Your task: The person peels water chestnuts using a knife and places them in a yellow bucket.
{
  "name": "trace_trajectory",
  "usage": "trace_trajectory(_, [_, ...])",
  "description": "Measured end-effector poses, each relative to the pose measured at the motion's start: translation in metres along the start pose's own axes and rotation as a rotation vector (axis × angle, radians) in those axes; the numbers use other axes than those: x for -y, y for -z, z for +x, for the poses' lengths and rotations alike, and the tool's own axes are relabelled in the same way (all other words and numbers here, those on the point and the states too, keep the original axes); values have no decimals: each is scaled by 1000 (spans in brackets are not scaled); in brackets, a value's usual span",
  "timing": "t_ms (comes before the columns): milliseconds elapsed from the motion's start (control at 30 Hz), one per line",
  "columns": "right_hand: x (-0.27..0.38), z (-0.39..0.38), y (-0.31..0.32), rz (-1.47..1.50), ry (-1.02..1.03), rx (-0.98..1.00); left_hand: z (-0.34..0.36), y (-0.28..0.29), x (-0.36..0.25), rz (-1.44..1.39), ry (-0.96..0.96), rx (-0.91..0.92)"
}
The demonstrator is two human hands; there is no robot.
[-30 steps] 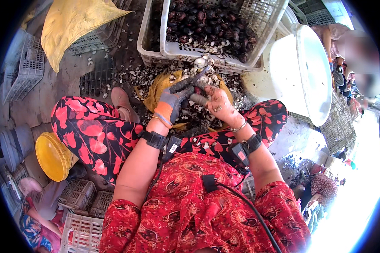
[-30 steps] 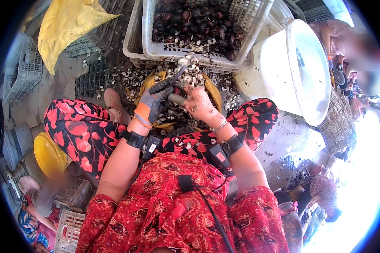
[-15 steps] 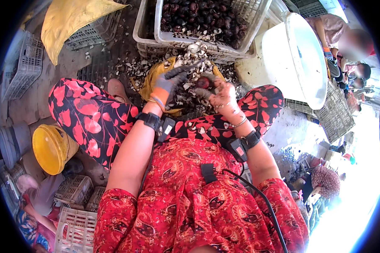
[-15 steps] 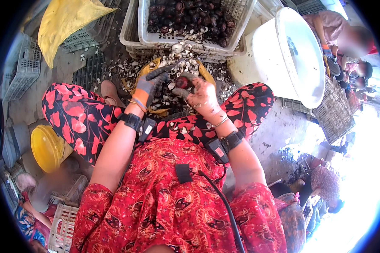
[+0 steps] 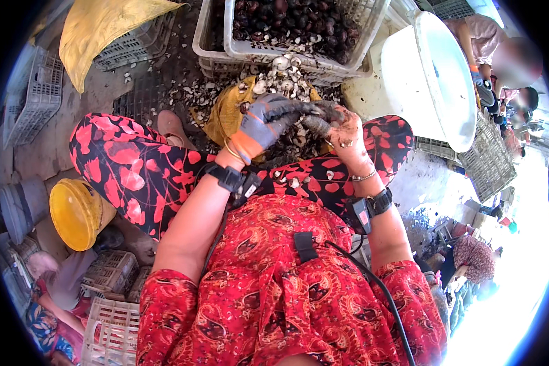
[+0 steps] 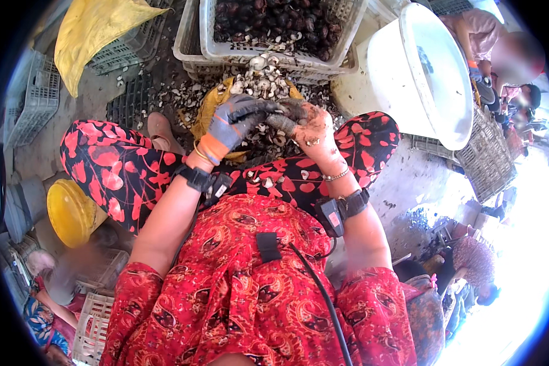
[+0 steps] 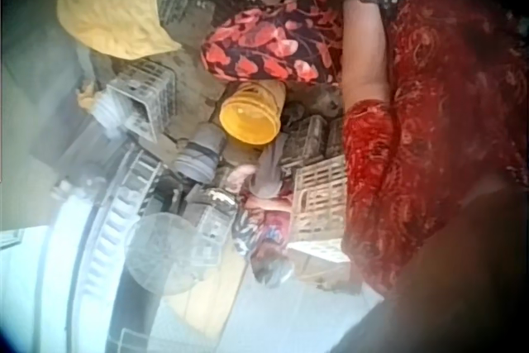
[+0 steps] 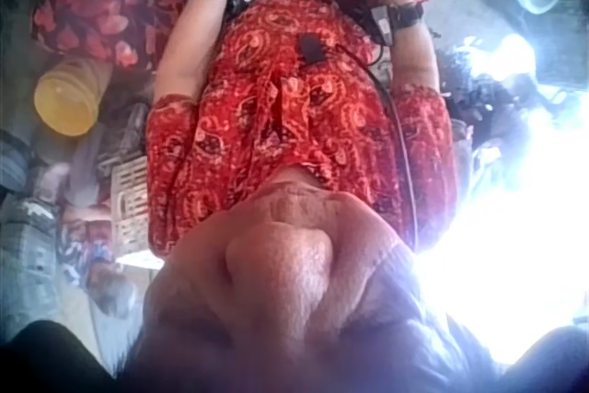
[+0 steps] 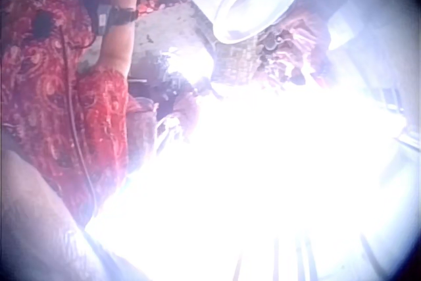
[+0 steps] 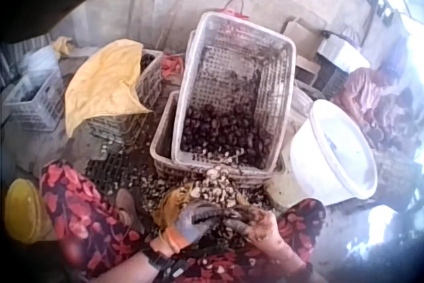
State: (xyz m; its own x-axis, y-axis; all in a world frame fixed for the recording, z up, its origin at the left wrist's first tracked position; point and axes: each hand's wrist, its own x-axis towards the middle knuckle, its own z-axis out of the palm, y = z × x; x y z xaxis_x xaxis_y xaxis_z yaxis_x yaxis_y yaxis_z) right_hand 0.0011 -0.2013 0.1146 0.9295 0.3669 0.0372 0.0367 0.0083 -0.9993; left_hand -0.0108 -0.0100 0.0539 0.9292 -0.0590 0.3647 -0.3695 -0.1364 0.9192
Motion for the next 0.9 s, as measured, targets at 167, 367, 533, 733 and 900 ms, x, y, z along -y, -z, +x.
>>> trace_trajectory(167, [23, 1, -3, -340, -171, 73, -6, 11, 32, -218, 251, -35])
trace_trajectory(367, [18, 6, -6, -451, -154, 97, 4, 8, 11, 141, 69, 27])
trace_trajectory(533, [21, 8, -16, -210, -237, 48, 9, 17, -4, 33, 21, 21])
trace_trajectory(733, [8, -5, -23, -220, -135, -60, -9, 13, 25, -42, 414, -73])
trace_trajectory(900, [0, 12, -18, -848, -81, -30, 14, -2, -20, -315, 508, 29])
